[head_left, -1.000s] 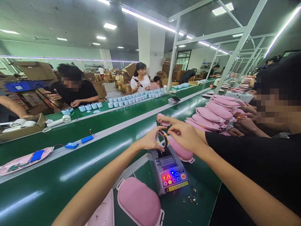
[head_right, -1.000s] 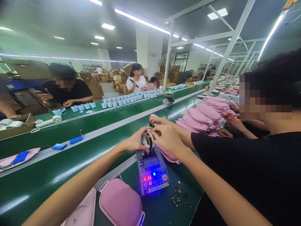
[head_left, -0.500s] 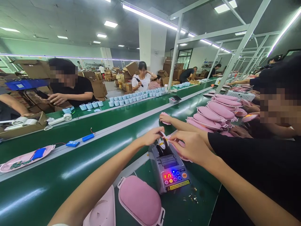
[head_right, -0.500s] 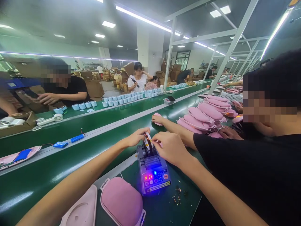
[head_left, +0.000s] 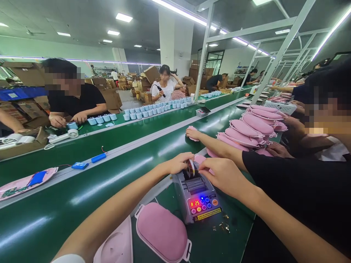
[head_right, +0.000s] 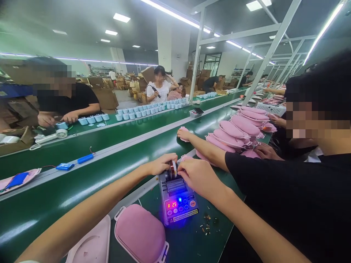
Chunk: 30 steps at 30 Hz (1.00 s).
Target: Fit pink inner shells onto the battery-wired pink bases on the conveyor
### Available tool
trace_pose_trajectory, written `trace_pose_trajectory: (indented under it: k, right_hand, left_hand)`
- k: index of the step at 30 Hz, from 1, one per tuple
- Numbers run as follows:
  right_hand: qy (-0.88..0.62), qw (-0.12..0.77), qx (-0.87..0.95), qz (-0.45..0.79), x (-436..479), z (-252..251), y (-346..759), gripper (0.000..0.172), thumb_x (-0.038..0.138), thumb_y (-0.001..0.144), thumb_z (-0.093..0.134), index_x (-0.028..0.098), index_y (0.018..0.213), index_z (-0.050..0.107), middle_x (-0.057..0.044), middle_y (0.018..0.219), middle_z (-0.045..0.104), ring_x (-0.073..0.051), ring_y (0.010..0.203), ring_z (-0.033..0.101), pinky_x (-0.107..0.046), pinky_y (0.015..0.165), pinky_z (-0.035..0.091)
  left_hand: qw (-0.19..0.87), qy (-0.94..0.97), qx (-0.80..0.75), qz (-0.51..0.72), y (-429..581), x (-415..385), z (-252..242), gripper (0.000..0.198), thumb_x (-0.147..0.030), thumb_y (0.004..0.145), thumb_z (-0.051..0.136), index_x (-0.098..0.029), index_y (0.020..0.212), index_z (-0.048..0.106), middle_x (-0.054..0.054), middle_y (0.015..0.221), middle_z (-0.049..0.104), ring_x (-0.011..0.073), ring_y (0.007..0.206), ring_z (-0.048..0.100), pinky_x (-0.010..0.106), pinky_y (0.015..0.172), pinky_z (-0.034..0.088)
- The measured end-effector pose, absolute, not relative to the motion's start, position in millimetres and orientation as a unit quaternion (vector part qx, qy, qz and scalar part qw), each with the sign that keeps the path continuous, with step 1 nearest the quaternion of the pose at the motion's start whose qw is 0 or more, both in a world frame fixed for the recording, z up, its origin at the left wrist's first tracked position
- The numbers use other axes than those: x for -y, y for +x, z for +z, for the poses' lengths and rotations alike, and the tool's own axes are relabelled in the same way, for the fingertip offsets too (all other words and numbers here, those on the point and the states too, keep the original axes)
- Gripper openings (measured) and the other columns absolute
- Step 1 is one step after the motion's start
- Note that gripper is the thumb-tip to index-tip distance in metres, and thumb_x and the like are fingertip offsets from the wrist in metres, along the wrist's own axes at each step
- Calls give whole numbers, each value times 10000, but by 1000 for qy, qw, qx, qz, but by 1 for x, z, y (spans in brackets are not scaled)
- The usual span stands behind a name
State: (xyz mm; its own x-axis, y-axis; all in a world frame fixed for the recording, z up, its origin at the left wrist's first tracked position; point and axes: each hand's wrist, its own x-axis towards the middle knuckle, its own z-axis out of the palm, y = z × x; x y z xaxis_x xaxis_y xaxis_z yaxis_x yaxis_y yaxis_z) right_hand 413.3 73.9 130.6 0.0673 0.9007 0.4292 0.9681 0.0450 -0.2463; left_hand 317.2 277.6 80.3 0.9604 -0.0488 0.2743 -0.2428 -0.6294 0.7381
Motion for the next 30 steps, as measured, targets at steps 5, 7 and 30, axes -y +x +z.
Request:
trace_pose_trajectory:
  k: [5, 7, 30]
  right_hand:
    - [-691, 275, 667, -39, -64, 119, 421, 82, 158, 861, 658, 216, 840, 714, 38, 848, 718, -141, 753, 669, -257, 697, 471]
    - [-692, 293, 659, -34, -64, 118, 420, 78, 170, 863, 661, 221, 837, 714, 42, 845, 717, -137, 756, 669, -255, 705, 472]
    - [-829, 219, 494, 146, -83, 104, 428, 154, 263, 703, 735, 164, 724, 619, -35, 732, 682, -183, 671, 652, -232, 520, 437]
  left_hand:
    - [377, 916, 91, 104, 302, -275, 93, 244, -220, 646, 512, -199, 881, 571, 75, 991, 570, 309, 1011, 502, 493, 977, 397]
    - [356, 922, 96, 114, 295, -270, 103, 396, -204, 664, 532, -205, 1053, 605, 105, 1202, 553, 340, 1153, 473, 516, 1044, 356]
    - [270, 919, -25, 286, 277, -223, 105, 148, -224, 927, 517, -204, 937, 664, 24, 845, 733, 158, 744, 675, 277, 708, 527]
